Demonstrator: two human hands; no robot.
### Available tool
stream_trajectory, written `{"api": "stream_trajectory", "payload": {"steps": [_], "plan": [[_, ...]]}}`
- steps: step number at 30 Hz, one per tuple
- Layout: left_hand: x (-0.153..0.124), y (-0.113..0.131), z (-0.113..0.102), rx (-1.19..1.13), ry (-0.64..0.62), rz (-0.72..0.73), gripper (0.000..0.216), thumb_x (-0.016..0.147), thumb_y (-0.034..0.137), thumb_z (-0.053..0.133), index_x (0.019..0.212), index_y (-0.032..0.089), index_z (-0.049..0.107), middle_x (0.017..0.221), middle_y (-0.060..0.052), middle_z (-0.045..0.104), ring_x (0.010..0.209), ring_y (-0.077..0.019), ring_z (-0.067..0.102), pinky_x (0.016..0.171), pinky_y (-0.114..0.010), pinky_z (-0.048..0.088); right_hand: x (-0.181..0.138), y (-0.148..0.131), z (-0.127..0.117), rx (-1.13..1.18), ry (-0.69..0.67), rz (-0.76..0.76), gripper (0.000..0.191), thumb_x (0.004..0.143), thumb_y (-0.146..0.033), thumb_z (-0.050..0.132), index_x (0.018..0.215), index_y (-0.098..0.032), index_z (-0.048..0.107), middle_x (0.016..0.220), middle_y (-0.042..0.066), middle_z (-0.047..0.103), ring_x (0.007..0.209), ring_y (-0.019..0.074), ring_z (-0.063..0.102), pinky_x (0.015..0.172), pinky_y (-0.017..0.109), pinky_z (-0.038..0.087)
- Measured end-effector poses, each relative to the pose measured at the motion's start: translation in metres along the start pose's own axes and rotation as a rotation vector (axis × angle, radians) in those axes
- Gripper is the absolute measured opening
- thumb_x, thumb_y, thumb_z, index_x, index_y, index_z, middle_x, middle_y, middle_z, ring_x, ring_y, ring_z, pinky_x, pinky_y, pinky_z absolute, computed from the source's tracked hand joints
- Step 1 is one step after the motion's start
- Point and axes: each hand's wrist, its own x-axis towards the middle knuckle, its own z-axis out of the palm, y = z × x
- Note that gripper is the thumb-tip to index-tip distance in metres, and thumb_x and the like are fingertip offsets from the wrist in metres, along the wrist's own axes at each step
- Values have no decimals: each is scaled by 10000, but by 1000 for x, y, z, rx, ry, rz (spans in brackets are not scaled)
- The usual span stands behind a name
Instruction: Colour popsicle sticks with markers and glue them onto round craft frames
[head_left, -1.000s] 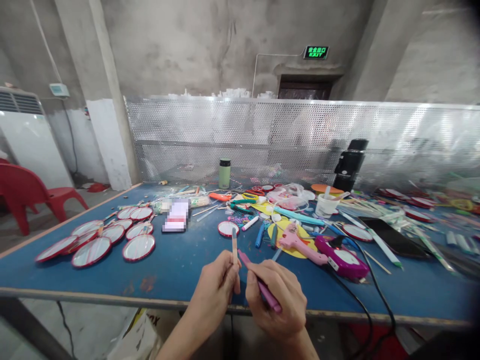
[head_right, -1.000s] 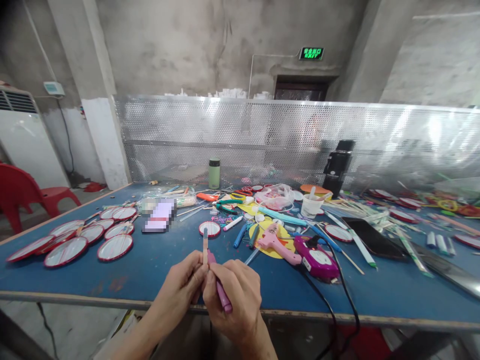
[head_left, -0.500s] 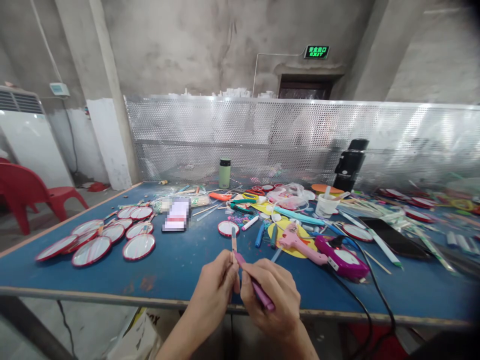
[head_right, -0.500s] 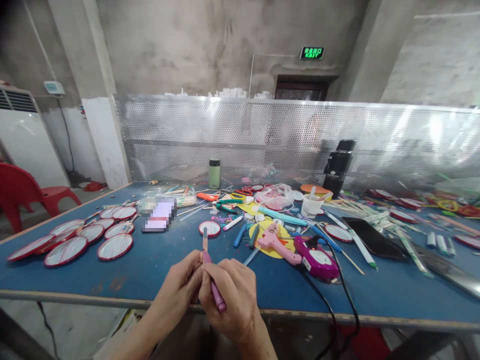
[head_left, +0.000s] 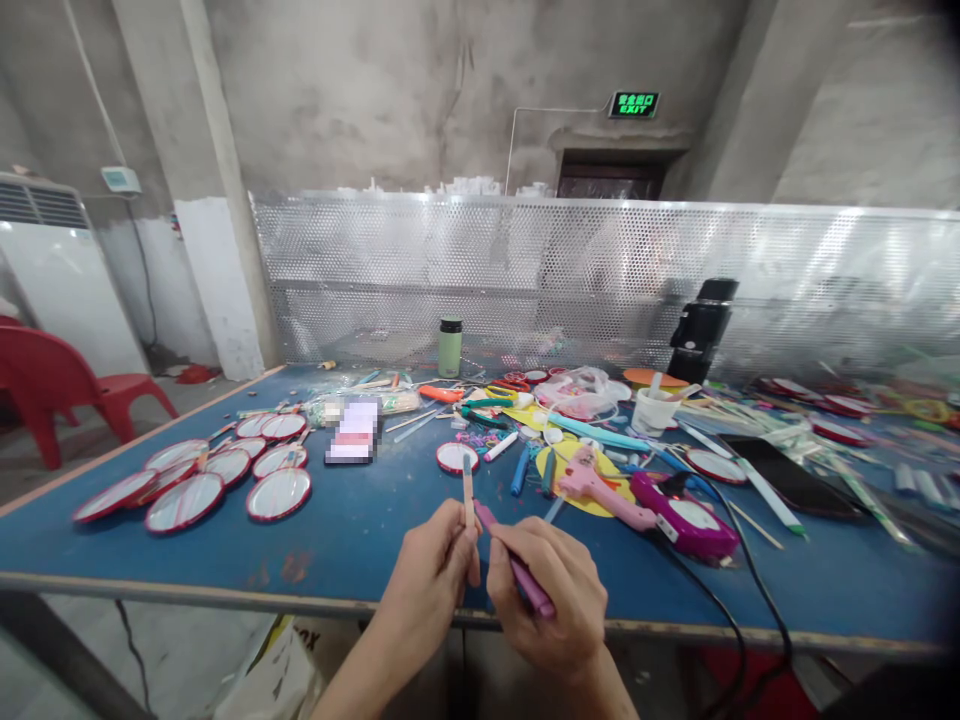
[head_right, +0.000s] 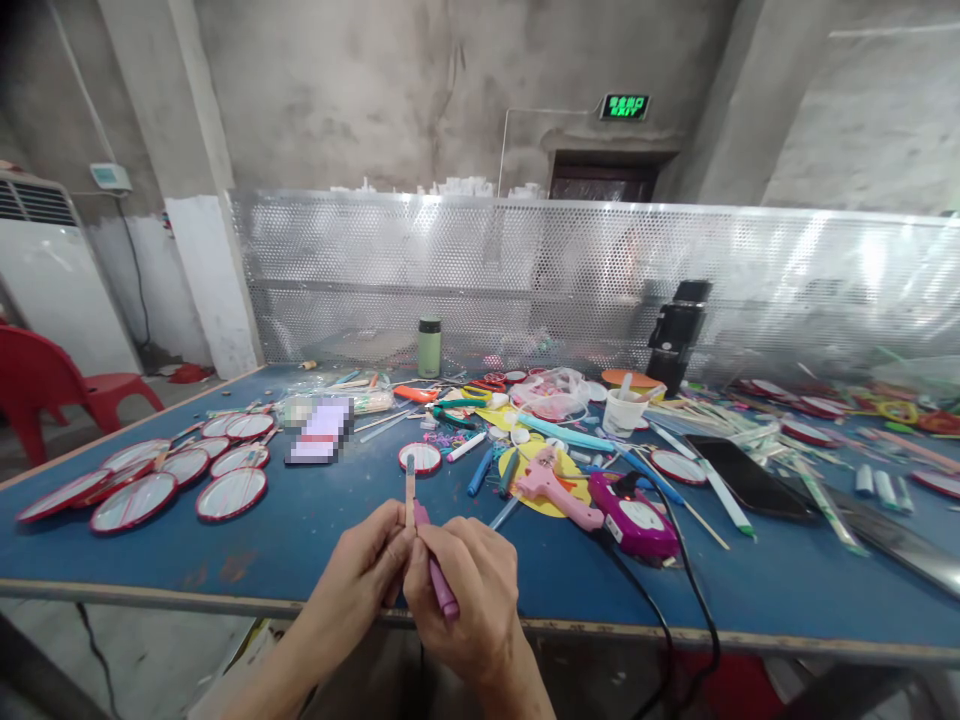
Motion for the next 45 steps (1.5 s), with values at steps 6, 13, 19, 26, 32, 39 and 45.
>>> {"api": "stream_trajectory", "payload": {"steps": [6,13,19,26,32,39,45], "plan": [[0,1,0,-11,-12,-6,329,980,450,447,781,194,498,586,66,468,511,-95,407,497,-203,320,0,0,1,1,-13,0,155,857,-43,593,972,-132,645,706,38,642,610,144,602,583,280,476],[2,0,0,-9,-5,14,327,982,432,450,758,195,476,603,65,452,540,-93,385,517,-203,312,0,2,1,39,-50,14,176,860,-51,593,1002,-142,644,722,36,644,616,143,596,592,278,478],[1,-2,0,-10,-4,16,323,981,425,450,751,199,467,600,64,460,535,-94,385,513,-203,308,-3,4,1,45,-43,15,197,857,-45,590,1015,-151,641,735,38,651,626,147,598,601,280,477],[1,-1,0,11,2,11,333,982,437,443,745,203,445,600,69,452,539,-92,376,515,-201,313,-6,5,2,70,-94,16,200,856,-50,591,1024,-150,633,705,29,640,608,144,586,602,284,473],[1,2,0,3,0,-1,323,973,434,452,742,207,437,591,73,453,525,-92,381,505,-201,317,-4,4,2,63,-95,4,195,851,-44,580,1006,-152,625,691,24,643,596,140,584,595,276,472],[0,2,0,-17,-4,-5,330,975,442,449,749,202,465,583,71,455,507,-93,391,492,-202,314,-2,3,1,14,-59,5,164,864,-65,580,987,-160,634,714,27,651,610,145,617,601,273,490],[0,2,0,-26,-5,-8,326,975,445,453,755,204,466,584,67,471,502,-94,405,490,-202,318,-1,2,0,-16,-32,10,161,861,-57,591,983,-151,641,714,33,644,619,148,612,601,276,488]]}}
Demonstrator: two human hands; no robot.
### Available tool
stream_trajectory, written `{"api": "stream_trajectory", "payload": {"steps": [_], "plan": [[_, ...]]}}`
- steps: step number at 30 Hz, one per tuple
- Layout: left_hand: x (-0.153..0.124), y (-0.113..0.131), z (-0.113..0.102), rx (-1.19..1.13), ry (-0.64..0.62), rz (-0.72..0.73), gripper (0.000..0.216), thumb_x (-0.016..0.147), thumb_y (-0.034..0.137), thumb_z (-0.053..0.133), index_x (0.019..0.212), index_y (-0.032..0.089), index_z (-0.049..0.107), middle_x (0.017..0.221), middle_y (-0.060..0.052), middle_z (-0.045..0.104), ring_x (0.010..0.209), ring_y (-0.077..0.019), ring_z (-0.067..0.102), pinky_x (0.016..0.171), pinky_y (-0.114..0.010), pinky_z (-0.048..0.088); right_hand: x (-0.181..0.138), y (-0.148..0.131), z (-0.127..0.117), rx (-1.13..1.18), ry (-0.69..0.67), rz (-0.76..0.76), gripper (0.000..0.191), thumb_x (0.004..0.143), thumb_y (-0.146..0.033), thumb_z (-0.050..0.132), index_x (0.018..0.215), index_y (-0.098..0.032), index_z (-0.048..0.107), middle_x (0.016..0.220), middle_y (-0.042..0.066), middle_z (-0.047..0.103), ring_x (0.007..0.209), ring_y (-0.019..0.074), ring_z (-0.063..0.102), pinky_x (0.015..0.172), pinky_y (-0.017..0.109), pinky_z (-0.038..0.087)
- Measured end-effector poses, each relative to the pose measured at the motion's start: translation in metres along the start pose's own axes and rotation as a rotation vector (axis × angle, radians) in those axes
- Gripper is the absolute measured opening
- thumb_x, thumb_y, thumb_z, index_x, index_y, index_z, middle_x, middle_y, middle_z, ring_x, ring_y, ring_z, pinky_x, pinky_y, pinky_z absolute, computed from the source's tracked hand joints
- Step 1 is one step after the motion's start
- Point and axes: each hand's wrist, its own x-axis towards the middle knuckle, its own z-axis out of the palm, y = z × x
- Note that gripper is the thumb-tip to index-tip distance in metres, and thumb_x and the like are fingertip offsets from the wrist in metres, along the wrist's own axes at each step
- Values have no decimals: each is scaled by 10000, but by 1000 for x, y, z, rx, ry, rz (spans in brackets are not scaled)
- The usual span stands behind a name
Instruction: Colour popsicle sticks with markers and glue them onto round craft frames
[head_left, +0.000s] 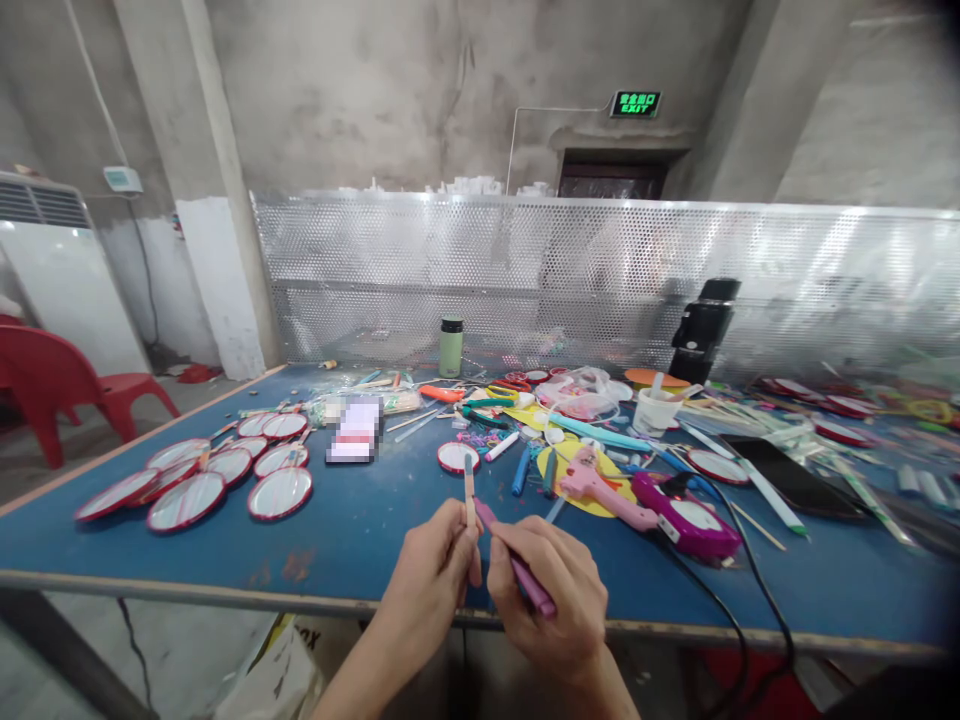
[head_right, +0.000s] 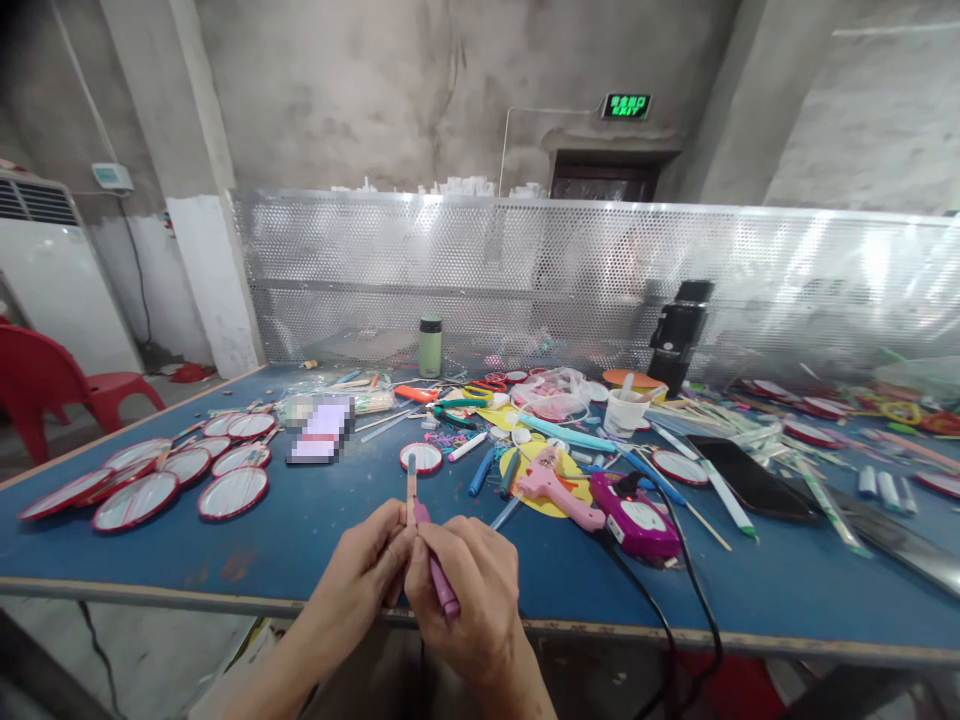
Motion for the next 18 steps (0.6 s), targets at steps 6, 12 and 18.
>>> {"api": "stream_trajectory", "payload": {"steps": [6,12,18], "plan": [[1,0,0,-10,-10,3,325,979,444,444,759,205,466,580,69,467,494,-94,402,488,-203,316,0,1,0,31,2,-11,176,860,-48,591,999,-145,640,720,32,647,618,140,606,598,274,488],[1,2,0,1,-5,2,333,972,450,450,746,206,460,578,69,461,497,-95,400,490,-202,312,-3,3,2,77,-39,-1,213,857,-44,590,1039,-140,645,738,31,648,624,134,595,610,280,491],[0,1,0,26,6,6,340,977,445,445,740,202,465,578,70,450,516,-97,396,508,-201,317,-2,3,1,59,-9,-7,200,855,-45,597,1025,-141,644,726,35,647,623,146,601,606,284,490]]}}
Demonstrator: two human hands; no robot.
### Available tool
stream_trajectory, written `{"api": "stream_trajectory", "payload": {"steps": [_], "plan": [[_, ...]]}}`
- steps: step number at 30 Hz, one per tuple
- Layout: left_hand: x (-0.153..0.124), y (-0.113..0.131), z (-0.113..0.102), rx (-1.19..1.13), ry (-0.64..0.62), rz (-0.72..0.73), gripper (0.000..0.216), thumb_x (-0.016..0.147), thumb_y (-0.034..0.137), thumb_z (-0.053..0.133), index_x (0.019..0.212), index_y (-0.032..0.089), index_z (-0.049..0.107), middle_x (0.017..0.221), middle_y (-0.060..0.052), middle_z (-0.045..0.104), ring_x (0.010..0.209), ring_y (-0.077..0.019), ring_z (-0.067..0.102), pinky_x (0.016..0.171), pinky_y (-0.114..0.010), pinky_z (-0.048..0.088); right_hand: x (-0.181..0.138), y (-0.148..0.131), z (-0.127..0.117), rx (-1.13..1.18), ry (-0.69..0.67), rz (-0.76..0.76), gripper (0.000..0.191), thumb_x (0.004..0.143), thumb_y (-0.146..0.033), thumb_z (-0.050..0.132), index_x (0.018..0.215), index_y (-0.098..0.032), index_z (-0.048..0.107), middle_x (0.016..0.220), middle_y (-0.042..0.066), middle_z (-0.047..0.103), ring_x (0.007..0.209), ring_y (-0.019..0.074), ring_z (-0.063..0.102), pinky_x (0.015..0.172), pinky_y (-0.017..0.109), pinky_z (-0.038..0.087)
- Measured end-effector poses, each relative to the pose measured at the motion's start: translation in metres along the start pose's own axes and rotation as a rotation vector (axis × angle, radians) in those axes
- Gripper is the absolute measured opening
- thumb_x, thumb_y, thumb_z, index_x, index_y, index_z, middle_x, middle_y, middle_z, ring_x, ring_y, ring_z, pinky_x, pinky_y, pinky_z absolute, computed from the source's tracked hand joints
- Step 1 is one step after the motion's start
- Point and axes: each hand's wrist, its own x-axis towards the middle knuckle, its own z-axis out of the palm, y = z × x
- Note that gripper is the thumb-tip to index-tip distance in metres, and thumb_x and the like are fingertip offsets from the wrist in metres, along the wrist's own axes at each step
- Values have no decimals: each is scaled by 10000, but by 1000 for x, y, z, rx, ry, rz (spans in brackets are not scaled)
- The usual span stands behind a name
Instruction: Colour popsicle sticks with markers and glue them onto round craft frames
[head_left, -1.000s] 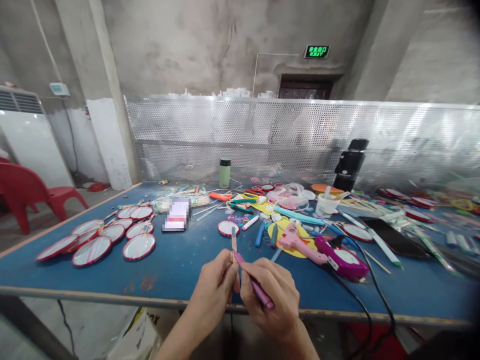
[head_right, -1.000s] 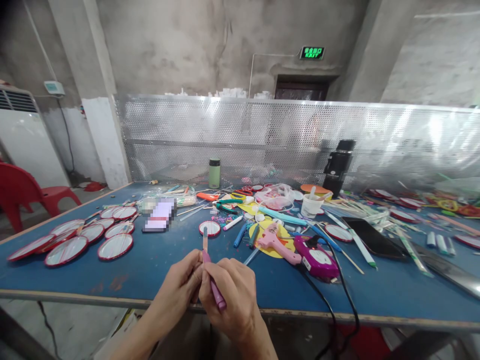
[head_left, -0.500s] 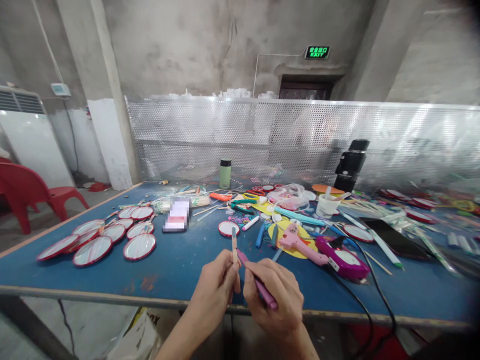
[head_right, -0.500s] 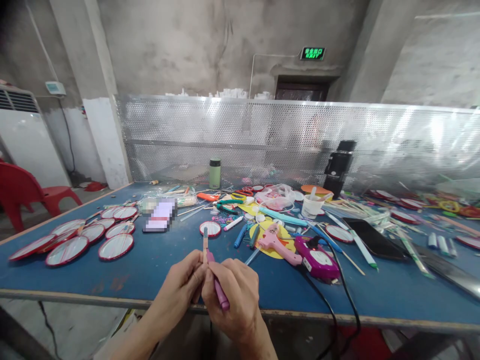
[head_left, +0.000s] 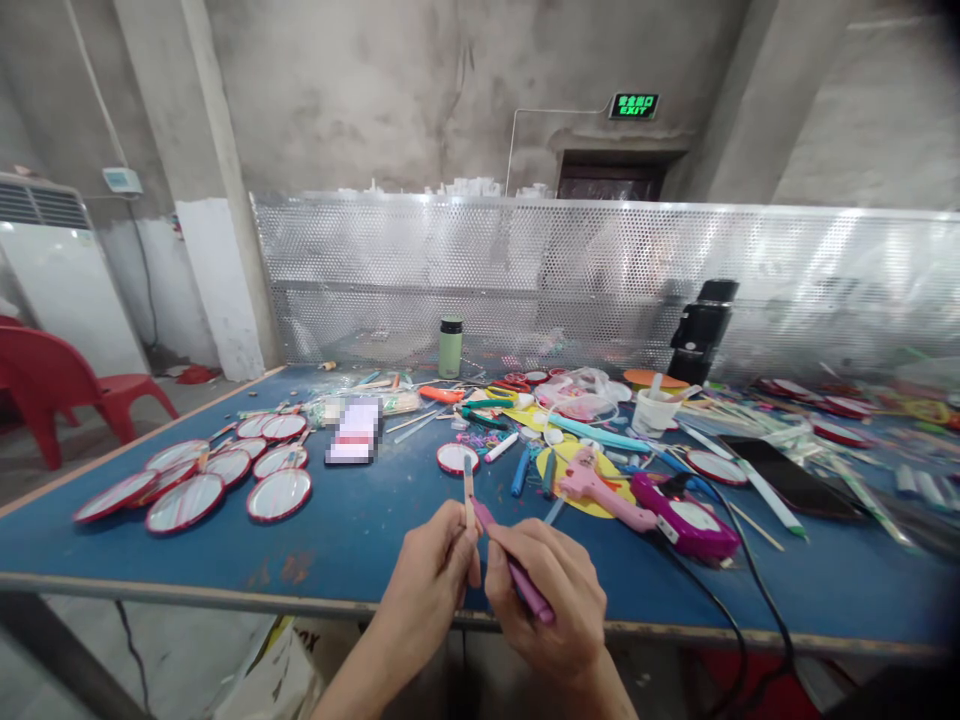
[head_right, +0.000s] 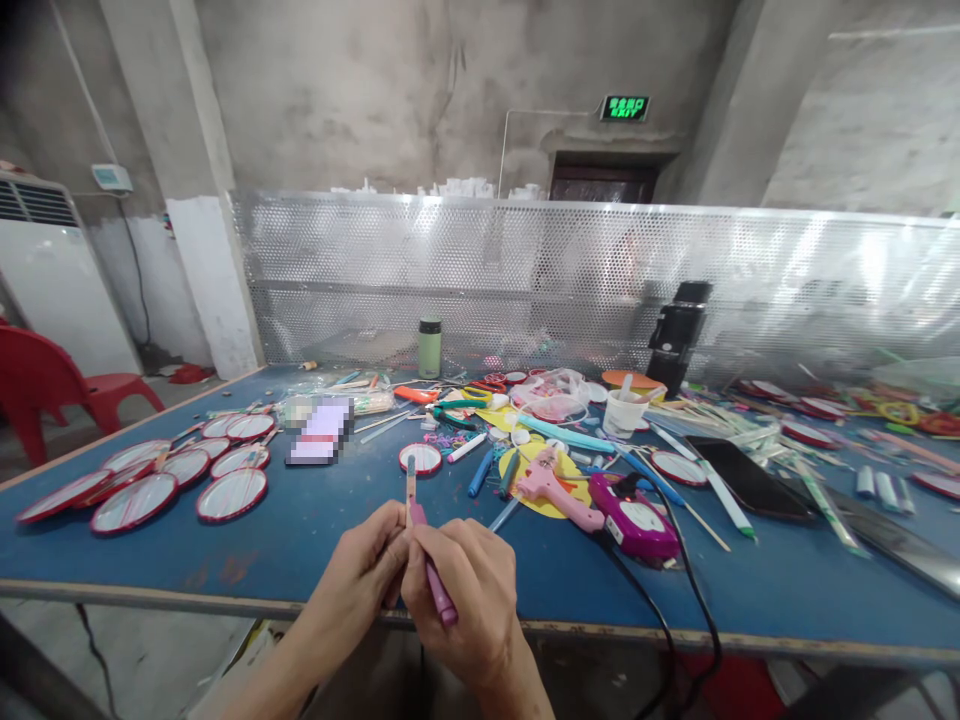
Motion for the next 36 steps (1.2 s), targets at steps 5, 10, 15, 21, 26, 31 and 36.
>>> {"api": "stream_trajectory", "payload": {"steps": [5,10,15,21,26,31,36], "plan": [[1,-3,0,-18,6,4,328,970,442,463,753,197,489,592,68,444,522,-97,393,510,-202,314,-1,-1,0,-3,-38,-19,219,847,-27,595,1039,-123,636,720,37,654,618,146,608,610,288,492],[0,-3,-1,-8,8,-17,346,969,464,459,750,198,493,568,73,426,505,-100,395,489,-203,303,-2,-4,-2,-73,33,-22,225,858,-45,604,1062,-132,644,774,49,666,671,157,619,624,285,482],[0,1,0,33,21,0,341,975,440,437,737,202,493,582,54,488,495,-103,430,498,-208,329,1,8,-9,-136,-118,52,246,933,-117,563,1165,-163,633,797,37,639,677,148,589,630,270,443],[3,5,1,86,28,-42,324,950,410,452,702,208,506,556,35,564,444,-111,466,492,-218,352,29,45,-17,-610,-416,40,223,921,-85,497,1084,-162,628,830,48,648,747,212,601,751,356,360],[0,5,1,114,29,-41,341,951,415,446,690,208,518,552,30,581,440,-115,482,504,-220,362,61,68,-6,-857,-838,65,156,919,-64,496,895,-168,609,885,75,653,824,254,595,794,393,321],[-1,5,-1,124,19,-40,358,938,448,465,672,214,521,518,32,556,448,-131,487,507,-225,355,56,92,20,-883,-979,17,166,888,-38,520,835,-134,644,819,98,672,762,237,601,772,383,337],[-1,5,-3,139,-9,-57,380,944,484,444,676,219,494,526,32,551,448,-131,485,504,-228,357,48,98,28,-869,-1000,-17,141,881,-63,557,813,-132,660,811,104,684,761,221,600,749,361,338]]}}
